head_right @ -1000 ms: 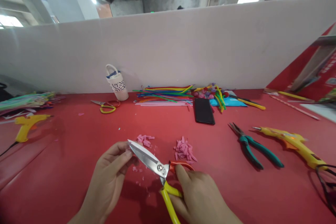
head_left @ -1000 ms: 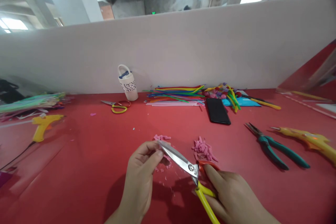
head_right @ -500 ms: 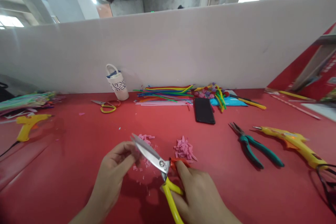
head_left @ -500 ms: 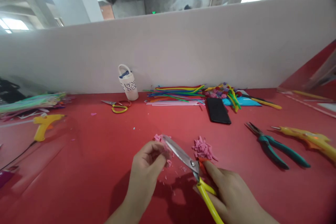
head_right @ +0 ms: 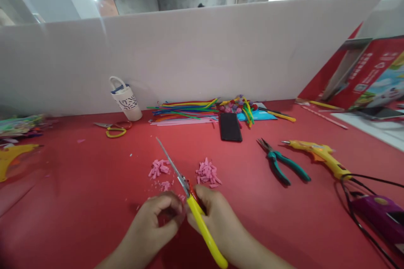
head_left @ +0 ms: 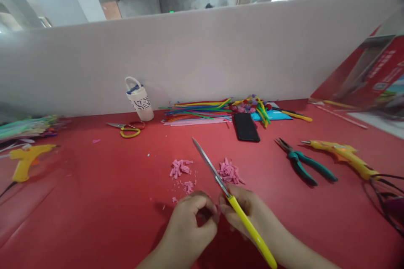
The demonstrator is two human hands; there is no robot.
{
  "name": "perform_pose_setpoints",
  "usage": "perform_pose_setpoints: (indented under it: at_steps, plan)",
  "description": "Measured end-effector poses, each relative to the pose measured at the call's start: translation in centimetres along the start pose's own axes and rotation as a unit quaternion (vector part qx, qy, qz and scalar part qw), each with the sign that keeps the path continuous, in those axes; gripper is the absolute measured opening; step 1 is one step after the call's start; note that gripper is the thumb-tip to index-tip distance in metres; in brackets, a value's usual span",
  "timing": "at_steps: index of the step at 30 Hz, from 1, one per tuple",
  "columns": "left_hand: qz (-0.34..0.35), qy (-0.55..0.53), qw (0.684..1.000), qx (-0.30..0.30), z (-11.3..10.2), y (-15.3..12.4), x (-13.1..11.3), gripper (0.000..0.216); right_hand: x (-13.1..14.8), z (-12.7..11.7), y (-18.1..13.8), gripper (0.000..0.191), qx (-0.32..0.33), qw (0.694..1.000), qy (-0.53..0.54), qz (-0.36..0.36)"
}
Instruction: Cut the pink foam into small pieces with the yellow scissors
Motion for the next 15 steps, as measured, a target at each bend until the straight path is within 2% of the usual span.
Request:
perform_pose_setpoints:
  at_steps: [2, 4, 8, 11, 13, 15]
  plan:
    - [-0.001, -0.021, 1.000, 0.007, 0.0, 0.1, 0.0, 0.015, 0.0, 0.2, 0.0, 0.011, 0.011, 1.000, 0.013, 0.001]
    - [-0.030, -0.089, 0.995, 0.022, 0.3, 0.2, 0.6, 0.012, -0.2, 0.4, -0.1, 0.009, 0.022, 0.999, 0.035, 0.003]
    - [-0.109, -0.256, 0.954, 0.110, 2.3, 0.0, 1.5, 0.016, -0.1, 1.1, -0.2, 0.004, 0.046, 0.997, 0.066, -0.021]
    - [-0.148, -0.298, 0.930, 0.153, 3.3, -0.5, 1.9, 0.014, 0.2, 1.1, -0.2, 0.005, 0.044, 0.996, 0.072, -0.030]
    - [-0.156, -0.277, 0.936, 0.149, 3.1, -0.6, 2.3, 0.008, 0.6, 0.5, -0.2, 0.007, 0.020, 0.997, 0.063, -0.039]
    - [-0.135, -0.211, 0.964, 0.093, 1.6, -0.2, 2.5, 0.005, 1.2, -0.2, -0.2, 0.010, -0.004, 0.997, 0.060, -0.054]
Point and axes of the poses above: each hand's wrist, its own y-axis towards the middle knuckle, its own z-axis out of the palm, x = y × z, the point moved 10 cm from there along y, towards the middle knuckle, and after that the axes turned 9 degrees about y, right-handed, at the moved point
